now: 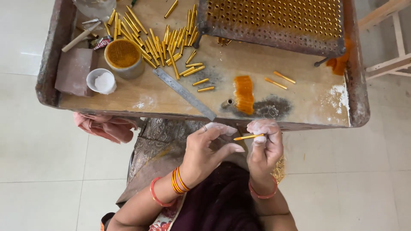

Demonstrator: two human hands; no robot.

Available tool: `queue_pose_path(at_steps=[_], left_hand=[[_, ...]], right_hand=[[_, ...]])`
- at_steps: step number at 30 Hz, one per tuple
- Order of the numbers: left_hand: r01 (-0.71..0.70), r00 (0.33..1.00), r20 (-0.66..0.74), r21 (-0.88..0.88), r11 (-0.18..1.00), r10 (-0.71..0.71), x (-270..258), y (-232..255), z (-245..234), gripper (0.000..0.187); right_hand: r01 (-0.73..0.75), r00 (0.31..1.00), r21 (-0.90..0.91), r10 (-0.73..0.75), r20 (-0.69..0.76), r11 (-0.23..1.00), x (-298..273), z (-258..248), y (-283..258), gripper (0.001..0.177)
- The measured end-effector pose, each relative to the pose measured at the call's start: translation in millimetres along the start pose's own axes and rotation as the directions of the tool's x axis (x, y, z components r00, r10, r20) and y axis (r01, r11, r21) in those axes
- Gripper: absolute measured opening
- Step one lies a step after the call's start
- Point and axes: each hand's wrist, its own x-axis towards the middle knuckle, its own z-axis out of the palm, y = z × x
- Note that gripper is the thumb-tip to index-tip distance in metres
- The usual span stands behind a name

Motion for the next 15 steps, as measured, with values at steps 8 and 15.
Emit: queue_pose_path(at_steps=[8,15], left_hand=[[0.011,1.0,0.009,0.123,0.992,-0.013,-9,-20,10,0.014],[0.378,0.904,0.159,-0.731,0.569,-0.396,-13,-28,12,0.034]], right_hand=[[-0.088,0.996,-0.014,0.088,0.009,0.996,-9,4,0,0.02],[-0.293,0.954,0.219,0.3,0.001,0.931,-23,2,2,0.012]])
